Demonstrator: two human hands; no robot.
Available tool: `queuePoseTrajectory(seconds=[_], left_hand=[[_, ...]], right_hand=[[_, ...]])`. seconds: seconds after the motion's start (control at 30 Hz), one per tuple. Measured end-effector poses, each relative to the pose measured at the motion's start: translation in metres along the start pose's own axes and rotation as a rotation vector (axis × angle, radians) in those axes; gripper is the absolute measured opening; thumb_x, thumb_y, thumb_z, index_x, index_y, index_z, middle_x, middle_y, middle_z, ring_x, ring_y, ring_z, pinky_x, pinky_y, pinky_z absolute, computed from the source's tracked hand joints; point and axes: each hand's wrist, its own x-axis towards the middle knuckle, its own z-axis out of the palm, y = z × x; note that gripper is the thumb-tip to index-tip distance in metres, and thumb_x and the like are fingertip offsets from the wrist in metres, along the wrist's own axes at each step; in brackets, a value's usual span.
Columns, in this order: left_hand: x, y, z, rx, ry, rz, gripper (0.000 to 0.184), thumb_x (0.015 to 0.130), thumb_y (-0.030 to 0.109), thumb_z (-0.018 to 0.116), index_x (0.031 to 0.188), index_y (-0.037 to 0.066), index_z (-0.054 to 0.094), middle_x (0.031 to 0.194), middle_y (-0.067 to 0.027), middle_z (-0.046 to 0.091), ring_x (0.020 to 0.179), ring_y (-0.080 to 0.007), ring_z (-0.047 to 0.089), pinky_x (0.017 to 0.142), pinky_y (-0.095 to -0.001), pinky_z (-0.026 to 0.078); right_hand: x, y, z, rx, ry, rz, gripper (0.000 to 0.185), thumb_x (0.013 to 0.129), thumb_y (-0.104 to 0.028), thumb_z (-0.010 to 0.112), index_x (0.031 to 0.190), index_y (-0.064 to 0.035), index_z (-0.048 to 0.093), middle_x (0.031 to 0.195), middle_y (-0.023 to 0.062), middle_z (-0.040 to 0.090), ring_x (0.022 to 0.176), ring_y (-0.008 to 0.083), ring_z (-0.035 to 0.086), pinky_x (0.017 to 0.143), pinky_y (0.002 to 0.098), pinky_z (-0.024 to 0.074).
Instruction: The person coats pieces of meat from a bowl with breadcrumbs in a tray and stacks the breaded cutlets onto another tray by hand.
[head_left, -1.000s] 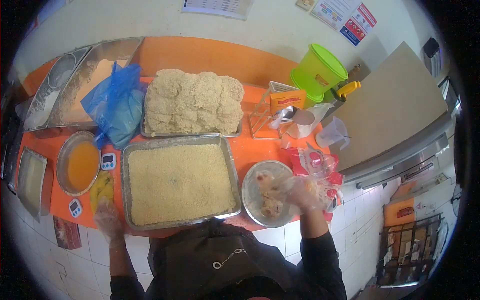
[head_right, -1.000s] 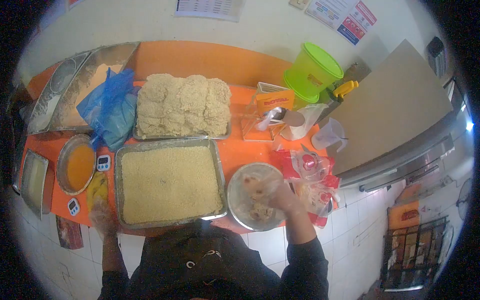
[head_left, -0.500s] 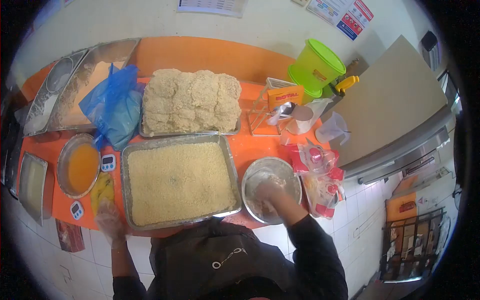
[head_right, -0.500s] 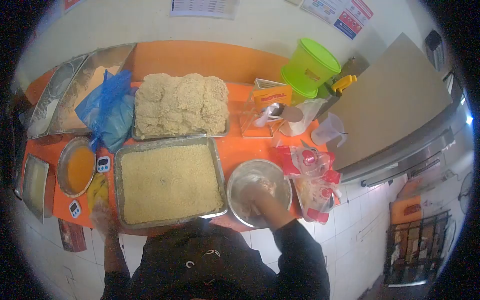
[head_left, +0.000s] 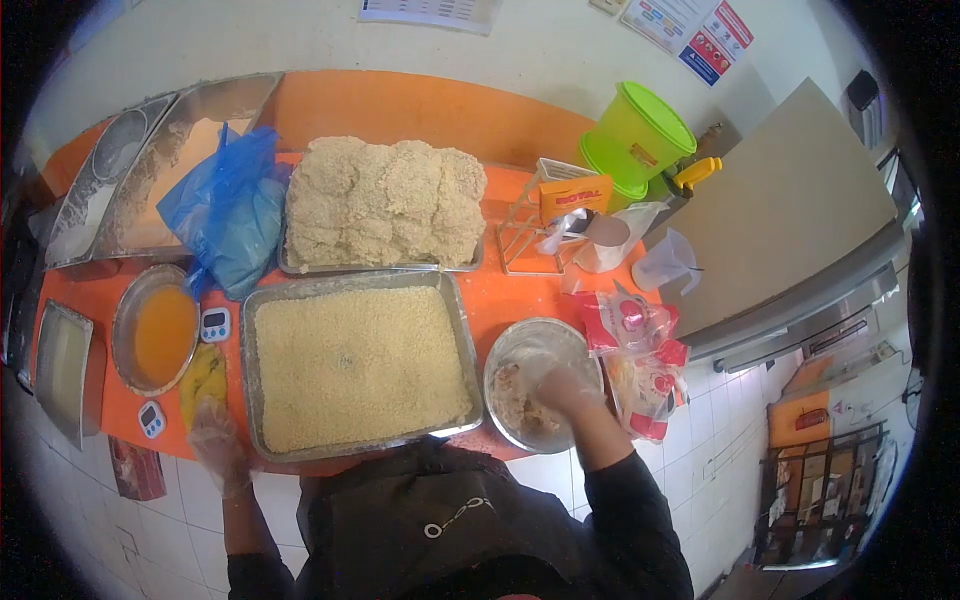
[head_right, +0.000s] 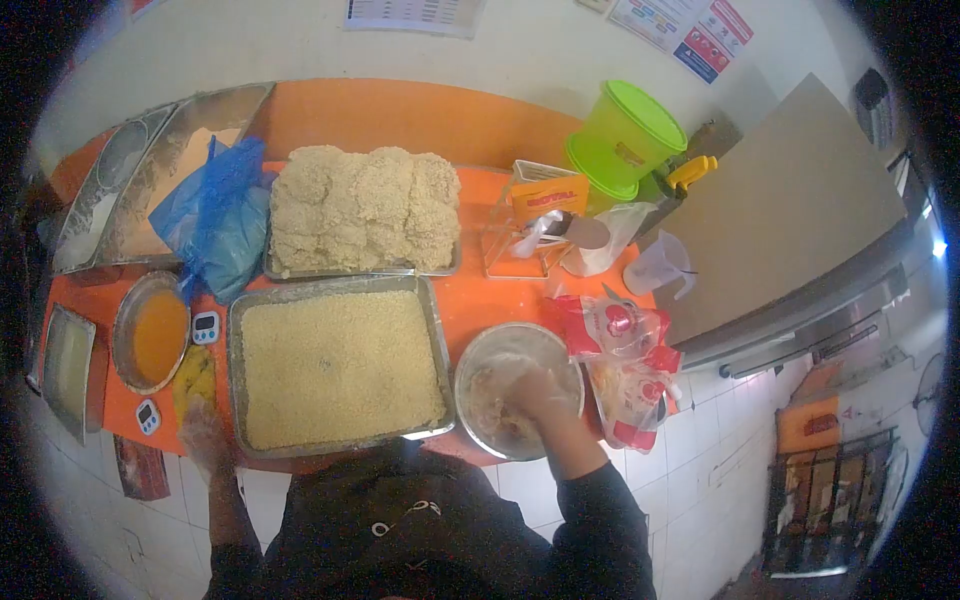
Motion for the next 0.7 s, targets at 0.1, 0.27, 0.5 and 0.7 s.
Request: queuePoseTrajectory(seconds=[0.1,0.27,0.5,0.7], left_hand=[[-0.002,0.000,0.004,-0.010,0.029,0.053,0.032,0.093,0.021,0.051,0.114,-0.001,0.060,0.116,-0.0186,0.062,0.100,-0.0349,0.061,0.084,-0.0422,0.047],[-0.005,0.006,-0.002,0.069,0.016,0.147,0.034,0.093,0.019,0.051,0.120,0.000,0.058,0.121,-0.0173,0.059,0.107,-0.0331,0.058,0.089,-0.0440,0.044],[0.001,0.009,-0.005,0.279,-0.008,0.168,0.035,0.092,0.020,0.054,0.120,-0.001,0.057,0.121,-0.0186,0.059,0.111,-0.0349,0.055,0.092,-0.0445,0.042],[-0.001,0.007,0.002,-0.072,0.078,0.153,0.031,0.087,0.014,0.059,0.112,-0.004,0.057,0.107,-0.0153,0.062,0.096,-0.0277,0.061,0.083,-0.0352,0.048]], right_hand=[[-0.024,-0.037,0.000,0.028,-0.216,-0.102,0.029,0.078,-0.024,0.062,0.099,-0.0073,0.070,0.101,0.0171,0.067,0.093,0.0309,0.064,0.085,0.0405,0.0490],[-0.026,-0.024,-0.034,0.293,-0.422,-0.108,0.031,0.078,-0.024,0.062,0.103,-0.0080,0.068,0.104,0.0170,0.066,0.096,0.0298,0.064,0.086,0.0402,0.0489],[0.011,-0.006,-0.034,0.121,-0.357,0.134,0.034,0.079,-0.025,0.062,0.108,-0.0089,0.066,0.109,0.0169,0.065,0.099,0.0284,0.064,0.087,0.0398,0.0487],[0.018,-0.017,-0.015,-0.083,-0.041,0.086,0.030,0.079,-0.027,0.057,0.099,-0.0086,0.071,0.100,0.0152,0.068,0.091,0.0267,0.066,0.080,0.0407,0.0503]])
